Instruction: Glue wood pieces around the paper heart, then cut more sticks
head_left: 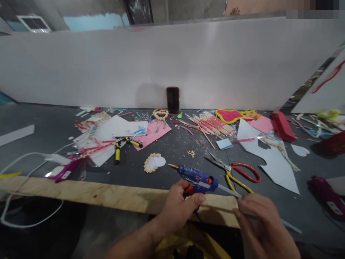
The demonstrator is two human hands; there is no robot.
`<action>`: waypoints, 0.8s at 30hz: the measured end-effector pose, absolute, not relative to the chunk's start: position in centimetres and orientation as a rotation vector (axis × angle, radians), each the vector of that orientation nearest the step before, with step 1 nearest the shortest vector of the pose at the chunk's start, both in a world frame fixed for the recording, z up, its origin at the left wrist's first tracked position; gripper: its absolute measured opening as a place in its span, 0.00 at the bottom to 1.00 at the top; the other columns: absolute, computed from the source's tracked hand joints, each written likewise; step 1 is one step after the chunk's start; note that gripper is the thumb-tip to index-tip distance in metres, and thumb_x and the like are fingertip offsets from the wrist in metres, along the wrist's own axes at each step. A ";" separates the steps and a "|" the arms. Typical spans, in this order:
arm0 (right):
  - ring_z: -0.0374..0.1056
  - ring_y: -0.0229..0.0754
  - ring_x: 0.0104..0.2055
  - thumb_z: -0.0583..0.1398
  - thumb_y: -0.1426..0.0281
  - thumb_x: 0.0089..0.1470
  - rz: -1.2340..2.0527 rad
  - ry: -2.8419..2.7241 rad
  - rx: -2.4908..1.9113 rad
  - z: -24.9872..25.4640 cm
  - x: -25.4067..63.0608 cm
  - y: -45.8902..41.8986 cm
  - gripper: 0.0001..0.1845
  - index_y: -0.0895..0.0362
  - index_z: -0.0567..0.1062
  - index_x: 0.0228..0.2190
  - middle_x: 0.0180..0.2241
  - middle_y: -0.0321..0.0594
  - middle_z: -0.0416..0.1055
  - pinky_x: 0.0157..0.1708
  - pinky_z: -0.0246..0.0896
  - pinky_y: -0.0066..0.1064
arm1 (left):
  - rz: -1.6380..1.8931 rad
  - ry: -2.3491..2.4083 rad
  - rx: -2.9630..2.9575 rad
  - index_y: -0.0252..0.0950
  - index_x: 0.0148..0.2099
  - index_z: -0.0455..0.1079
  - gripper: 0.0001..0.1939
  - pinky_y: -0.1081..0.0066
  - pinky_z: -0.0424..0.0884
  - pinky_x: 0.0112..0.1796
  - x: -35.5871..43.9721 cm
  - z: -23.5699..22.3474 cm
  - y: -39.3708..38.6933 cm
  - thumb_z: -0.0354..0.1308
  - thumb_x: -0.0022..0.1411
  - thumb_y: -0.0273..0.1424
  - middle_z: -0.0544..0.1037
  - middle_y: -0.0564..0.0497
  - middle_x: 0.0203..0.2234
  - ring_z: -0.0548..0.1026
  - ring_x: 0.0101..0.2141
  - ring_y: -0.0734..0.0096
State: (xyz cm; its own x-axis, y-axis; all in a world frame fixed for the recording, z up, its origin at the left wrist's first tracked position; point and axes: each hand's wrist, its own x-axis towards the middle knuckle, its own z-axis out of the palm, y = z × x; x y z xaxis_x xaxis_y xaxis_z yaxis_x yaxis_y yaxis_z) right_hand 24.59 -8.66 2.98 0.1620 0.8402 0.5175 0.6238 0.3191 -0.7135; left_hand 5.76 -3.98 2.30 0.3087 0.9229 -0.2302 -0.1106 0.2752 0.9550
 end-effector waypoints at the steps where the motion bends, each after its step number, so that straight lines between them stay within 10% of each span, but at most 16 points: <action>1: 0.65 0.47 0.41 0.64 0.69 0.41 0.142 -1.590 -1.414 2.9 25.0 -8.3 0.16 0.49 0.72 0.36 0.35 0.39 0.71 0.43 0.58 0.39 | 0.876 0.993 1.052 0.32 0.37 0.70 0.13 0.74 0.66 0.32 5.8 2.3 -4.1 0.61 0.50 0.34 0.76 0.50 0.28 0.71 0.29 0.71; 24: 0.70 0.37 0.25 0.54 0.67 0.54 -0.051 -1.972 -1.444 2.7 26.0 -7.3 0.05 0.55 0.68 0.34 0.27 0.37 0.73 0.25 0.64 0.25 | 0.819 0.982 1.096 0.30 0.35 0.71 0.12 0.75 0.64 0.31 5.7 2.7 -4.0 0.60 0.50 0.33 0.75 0.50 0.27 0.69 0.28 0.72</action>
State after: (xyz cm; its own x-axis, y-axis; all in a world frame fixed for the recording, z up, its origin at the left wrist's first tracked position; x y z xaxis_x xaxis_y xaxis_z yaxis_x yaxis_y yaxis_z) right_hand 25.97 -7.31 2.70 -0.1504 0.8284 0.5396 0.8549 0.3831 -0.3498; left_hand 5.70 -4.03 2.75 0.3583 0.9055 -0.2275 -0.0604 0.2657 0.9622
